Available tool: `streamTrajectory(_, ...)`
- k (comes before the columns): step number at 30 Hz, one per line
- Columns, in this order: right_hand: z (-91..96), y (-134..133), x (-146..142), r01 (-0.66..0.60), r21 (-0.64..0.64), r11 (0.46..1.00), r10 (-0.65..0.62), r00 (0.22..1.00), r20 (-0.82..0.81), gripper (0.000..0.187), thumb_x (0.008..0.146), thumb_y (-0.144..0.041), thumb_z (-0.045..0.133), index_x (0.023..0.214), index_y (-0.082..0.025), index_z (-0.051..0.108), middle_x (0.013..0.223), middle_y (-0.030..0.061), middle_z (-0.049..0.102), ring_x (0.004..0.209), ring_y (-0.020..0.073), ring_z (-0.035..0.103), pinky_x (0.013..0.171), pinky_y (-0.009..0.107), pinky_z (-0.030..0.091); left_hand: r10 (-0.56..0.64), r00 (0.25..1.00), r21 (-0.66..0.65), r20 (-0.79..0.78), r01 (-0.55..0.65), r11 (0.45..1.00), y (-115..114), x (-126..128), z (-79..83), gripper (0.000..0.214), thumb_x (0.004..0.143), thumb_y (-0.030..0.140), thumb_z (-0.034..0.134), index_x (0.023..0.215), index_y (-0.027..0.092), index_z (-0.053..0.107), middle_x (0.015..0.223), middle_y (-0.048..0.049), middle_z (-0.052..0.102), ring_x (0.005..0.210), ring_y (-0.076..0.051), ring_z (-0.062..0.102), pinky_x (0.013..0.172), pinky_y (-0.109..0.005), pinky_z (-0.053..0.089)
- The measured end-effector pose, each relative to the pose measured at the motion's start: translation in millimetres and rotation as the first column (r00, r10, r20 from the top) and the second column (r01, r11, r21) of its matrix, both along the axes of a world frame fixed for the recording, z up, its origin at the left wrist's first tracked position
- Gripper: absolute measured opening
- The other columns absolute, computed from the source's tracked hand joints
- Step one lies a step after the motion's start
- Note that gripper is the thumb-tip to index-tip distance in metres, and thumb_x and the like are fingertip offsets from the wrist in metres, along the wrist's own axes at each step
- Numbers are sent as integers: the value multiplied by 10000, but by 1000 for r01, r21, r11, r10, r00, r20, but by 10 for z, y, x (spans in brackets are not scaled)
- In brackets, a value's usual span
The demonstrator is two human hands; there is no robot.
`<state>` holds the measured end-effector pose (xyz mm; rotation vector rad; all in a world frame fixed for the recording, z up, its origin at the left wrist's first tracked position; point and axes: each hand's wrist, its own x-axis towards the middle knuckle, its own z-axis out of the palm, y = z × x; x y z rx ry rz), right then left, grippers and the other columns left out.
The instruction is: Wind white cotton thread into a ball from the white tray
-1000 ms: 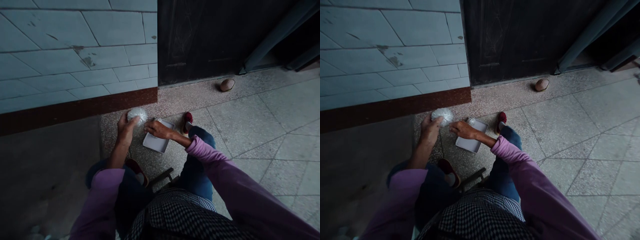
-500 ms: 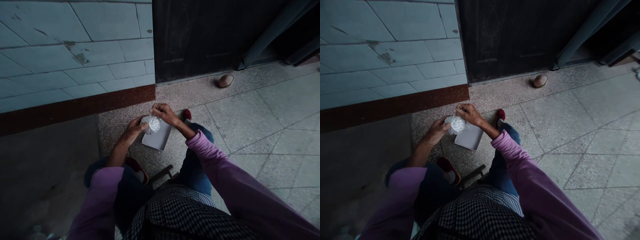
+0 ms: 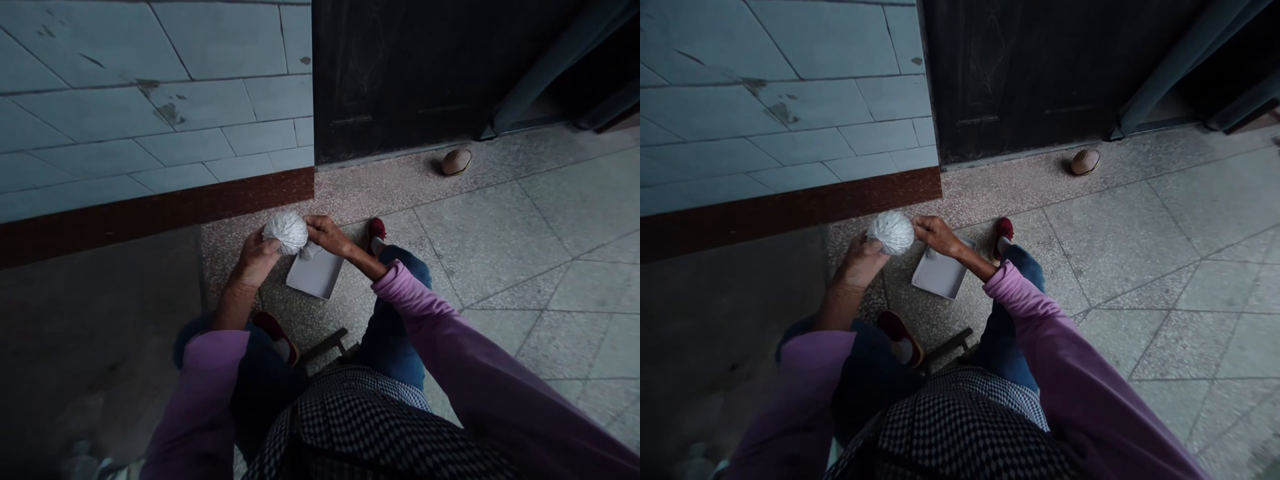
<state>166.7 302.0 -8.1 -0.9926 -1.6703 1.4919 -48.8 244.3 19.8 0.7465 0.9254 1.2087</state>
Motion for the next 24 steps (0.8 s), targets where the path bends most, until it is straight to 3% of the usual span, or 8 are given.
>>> streamTrajectory(5,49,-190,-11,-177,57,983,166,973,163,398,1287,-183,773,896,-193,701,848,3,636,893,212,606,880,325,453,137,990,49,-45,-134,990,112,-46,-83,623,563,470,1174,1069,224,906,1014,-85,890,1242,-413,875,1124,-486,728)
streamTrajectory(8,84,-276,22,-267,54,962,253,950,185,437,1300,-164,761,871,-204,685,843,7,663,847,194,593,842,328,450,225,959,96,-171,-211,973,166,-118,-151,653,571,451,1189,1122,230,917,1114,-64,917,1189,-344,848,1062,-387,689)
streamTrajectory(10,110,-282,64,-293,65,954,281,948,150,441,1316,-251,787,887,-203,696,863,14,688,852,193,609,838,326,466,233,929,113,-287,-209,971,189,-168,-197,727,580,465,1199,1204,217,919,1186,-76,923,1200,-338,836,1031,-364,670)
streamTrajectory(13,165,-225,159,-284,99,954,279,958,64,496,1307,-519,846,947,-192,749,891,28,714,871,207,629,838,329,490,134,876,79,-463,-110,991,205,-200,-242,857,551,506,1196,1290,197,894,1214,-91,915,1194,-369,843,1035,-419,682)
streamTrajectory(16,244,-144,277,-173,114,978,171,985,27,592,1273,-701,848,952,-212,755,892,39,699,882,228,619,828,345,495,-34,839,24,-543,56,998,179,-168,-224,886,545,492,1185,1327,195,892,1214,-97,921,1176,-387,856,1054,-463,696)
streamTrajectory(20,312,-83,361,-14,124,992,12,1000,19,650,1257,-775,822,923,-225,733,893,52,663,871,230,585,825,360,493,-321,847,-24,-424,344,939,82,-98,-135,744,725,545,1144,1344,191,929,1204,-100,925,1069,-333,844,896,-384,700)
streamTrajectory(24,271,-68,297,26,93,995,-25,1000,-8,695,1219,-837,823,902,-227,714,867,43,631,823,215,551,794,354,477,-425,865,-39,-267,432,901,2,-45,-125,659,791,598,1113,1278,190,939,1065,-72,875,873,-262,778,699,-313,632)
